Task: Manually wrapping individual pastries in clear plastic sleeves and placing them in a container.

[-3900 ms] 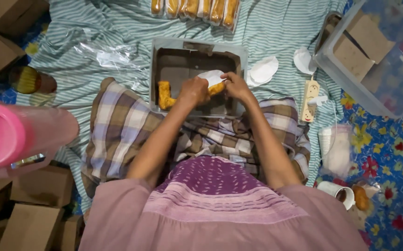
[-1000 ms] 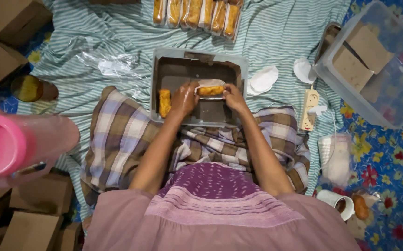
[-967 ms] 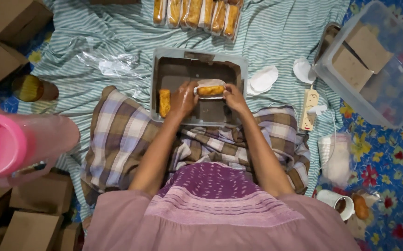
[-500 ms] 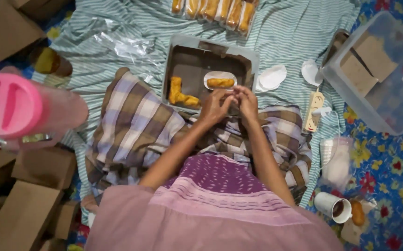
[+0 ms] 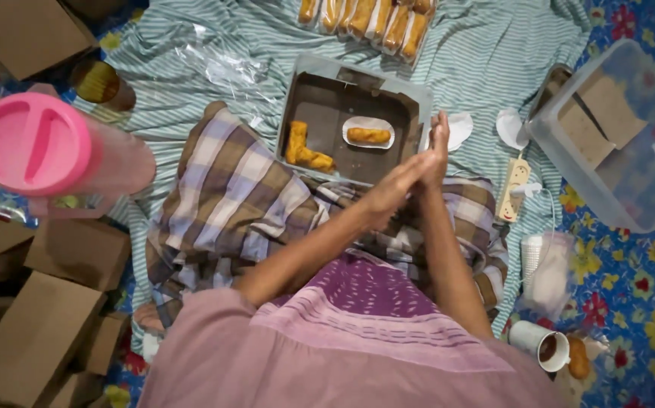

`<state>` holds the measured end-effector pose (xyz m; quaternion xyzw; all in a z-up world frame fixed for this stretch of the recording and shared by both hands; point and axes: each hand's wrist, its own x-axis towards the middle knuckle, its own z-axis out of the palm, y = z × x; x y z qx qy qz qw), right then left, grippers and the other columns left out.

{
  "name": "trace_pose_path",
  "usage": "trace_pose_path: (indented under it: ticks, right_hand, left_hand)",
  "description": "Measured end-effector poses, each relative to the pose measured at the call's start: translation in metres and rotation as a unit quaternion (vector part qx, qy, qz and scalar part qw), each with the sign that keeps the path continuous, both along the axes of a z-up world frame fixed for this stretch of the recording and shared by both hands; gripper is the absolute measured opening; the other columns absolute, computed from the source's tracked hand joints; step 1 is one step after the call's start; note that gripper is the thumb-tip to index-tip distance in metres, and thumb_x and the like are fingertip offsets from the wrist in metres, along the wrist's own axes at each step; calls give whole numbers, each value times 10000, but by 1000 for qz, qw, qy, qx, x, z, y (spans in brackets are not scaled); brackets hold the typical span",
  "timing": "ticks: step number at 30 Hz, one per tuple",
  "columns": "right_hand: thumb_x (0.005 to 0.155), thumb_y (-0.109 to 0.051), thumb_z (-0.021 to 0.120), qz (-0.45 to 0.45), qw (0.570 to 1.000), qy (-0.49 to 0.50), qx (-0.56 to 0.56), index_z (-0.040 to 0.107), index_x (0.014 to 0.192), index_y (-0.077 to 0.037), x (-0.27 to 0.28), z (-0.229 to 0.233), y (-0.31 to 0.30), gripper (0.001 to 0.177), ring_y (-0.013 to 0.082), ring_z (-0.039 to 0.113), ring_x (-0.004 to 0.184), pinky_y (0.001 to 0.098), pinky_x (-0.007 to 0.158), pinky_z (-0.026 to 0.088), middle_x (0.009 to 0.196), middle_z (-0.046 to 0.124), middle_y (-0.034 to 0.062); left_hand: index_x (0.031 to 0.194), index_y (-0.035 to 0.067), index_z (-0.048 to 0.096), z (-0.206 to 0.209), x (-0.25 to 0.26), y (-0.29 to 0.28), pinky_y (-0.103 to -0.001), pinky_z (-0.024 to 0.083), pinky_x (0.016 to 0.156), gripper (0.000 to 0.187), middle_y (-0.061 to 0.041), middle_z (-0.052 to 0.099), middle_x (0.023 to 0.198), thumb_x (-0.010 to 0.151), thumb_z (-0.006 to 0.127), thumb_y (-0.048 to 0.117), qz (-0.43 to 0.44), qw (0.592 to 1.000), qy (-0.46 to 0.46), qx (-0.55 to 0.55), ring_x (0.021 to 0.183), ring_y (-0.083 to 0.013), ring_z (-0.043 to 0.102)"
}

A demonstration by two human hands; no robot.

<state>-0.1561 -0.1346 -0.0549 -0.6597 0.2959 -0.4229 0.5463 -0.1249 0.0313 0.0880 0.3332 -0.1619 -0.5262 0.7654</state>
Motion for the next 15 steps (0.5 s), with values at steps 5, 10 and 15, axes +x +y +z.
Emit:
trace_pose_path:
  ticks: [5, 10, 15]
  right_hand:
    - [1100, -406, 524, 86, 974, 137, 156, 592, 1402, -211, -22, 84, 4, 366, 307, 667, 1228, 647, 1051, 325, 1345, 658, 58]
    - [1013, -157, 398, 175, 972, 77, 139, 555, 1181, -52, 0, 205, 39, 254, 319, 760, 961, 398, 932, 591, 1161, 679, 222]
    - [877, 123, 393, 374, 923, 87, 29, 243, 1595, -64, 20, 322, 76, 758, 359, 685, 1136, 492, 1059, 516, 1462, 475, 229]
  left_hand:
    - [627, 223, 694, 25, 67, 33, -208, 401, 505, 334, 103, 564, 493, 935, 749, 341, 115, 925, -348, 101, 498, -16, 451]
    - [1551, 182, 442, -34, 124, 72, -501, 544, 921, 738, -148, 624, 1357, 884, 755, 230, 160, 695, -676, 188, 1156, -366, 674]
    - [1440, 63, 541, -99, 141, 76, -542, 531, 904, 670, -160, 635, 1161, 925, 740, 443, 177, 620, -731, 223, 1050, -391, 683]
